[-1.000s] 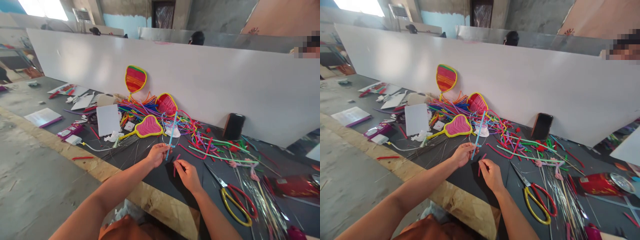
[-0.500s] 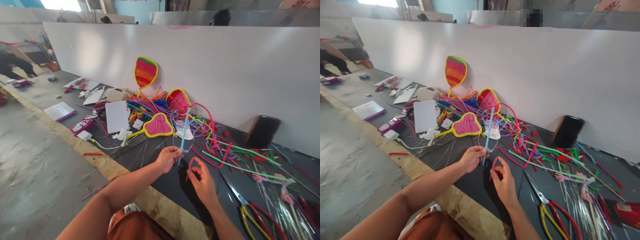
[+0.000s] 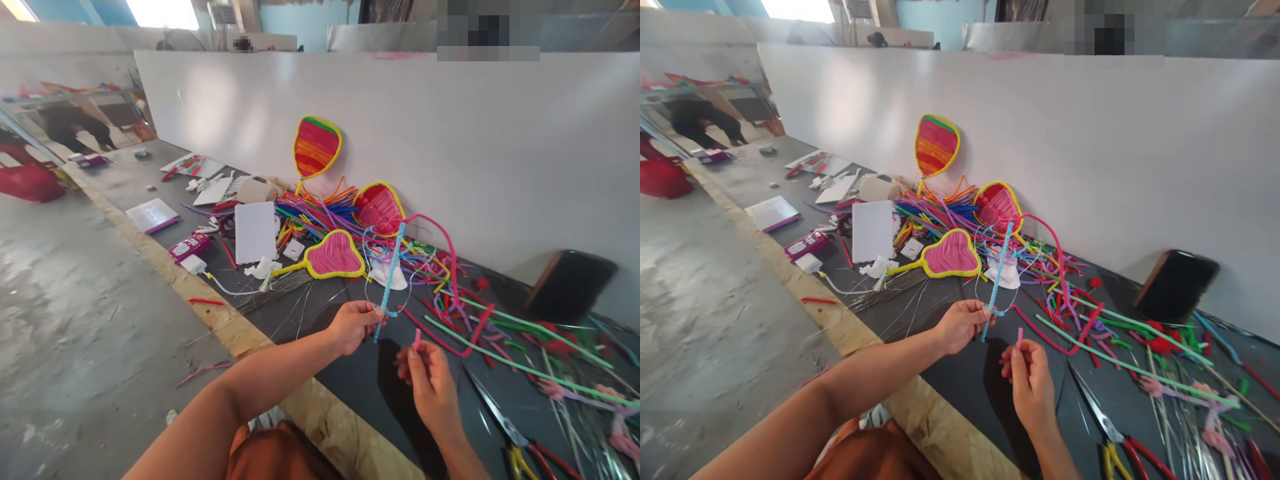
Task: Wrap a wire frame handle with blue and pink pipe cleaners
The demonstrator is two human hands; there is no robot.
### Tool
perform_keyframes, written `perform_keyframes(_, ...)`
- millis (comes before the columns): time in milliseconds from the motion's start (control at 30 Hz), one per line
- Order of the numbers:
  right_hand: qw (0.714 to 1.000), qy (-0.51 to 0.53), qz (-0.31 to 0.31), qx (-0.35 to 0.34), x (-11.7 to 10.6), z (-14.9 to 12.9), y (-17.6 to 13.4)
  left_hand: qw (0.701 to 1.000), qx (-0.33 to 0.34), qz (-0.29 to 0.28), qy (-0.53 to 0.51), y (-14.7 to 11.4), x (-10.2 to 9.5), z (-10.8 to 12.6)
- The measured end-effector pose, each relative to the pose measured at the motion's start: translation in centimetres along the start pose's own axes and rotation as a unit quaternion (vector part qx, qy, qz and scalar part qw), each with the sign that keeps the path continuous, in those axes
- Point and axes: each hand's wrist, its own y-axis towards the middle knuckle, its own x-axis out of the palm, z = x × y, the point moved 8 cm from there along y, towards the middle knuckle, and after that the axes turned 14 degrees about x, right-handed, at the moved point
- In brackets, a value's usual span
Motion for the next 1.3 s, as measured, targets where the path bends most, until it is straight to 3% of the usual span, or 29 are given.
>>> perform_keyframes(367,0.994,-0.108,-0.03,-0.004,0.7,0.4,0.3,0.998,-0.01,-0.036,0.045,-0.5,0.5,0.0)
perform_keyframes(600,0.979,-0.185,-0.063,-0.059,2.1,-1.3,-0.4,0.997,-0.049,-0.056,0.005,-1.0,1.2,-0.8)
perform_keyframes(767,0.971,-0.208,-0.044,-0.104,2.2,-1.8,-0.7,0.996,-0.066,-0.062,-0.002,-0.7,1.3,-0.9)
perform_keyframes(967,0.967,-0.237,-0.038,-0.091,2.6,-1.6,-0.1,0.997,-0.06,-0.049,-0.014,-0.3,1.1,-0.7)
perform_keyframes(1300,0.942,-0.31,-0.008,-0.13,3.4,-1.4,-0.3,0.997,-0.052,-0.047,-0.016,-0.5,1.2,-0.9)
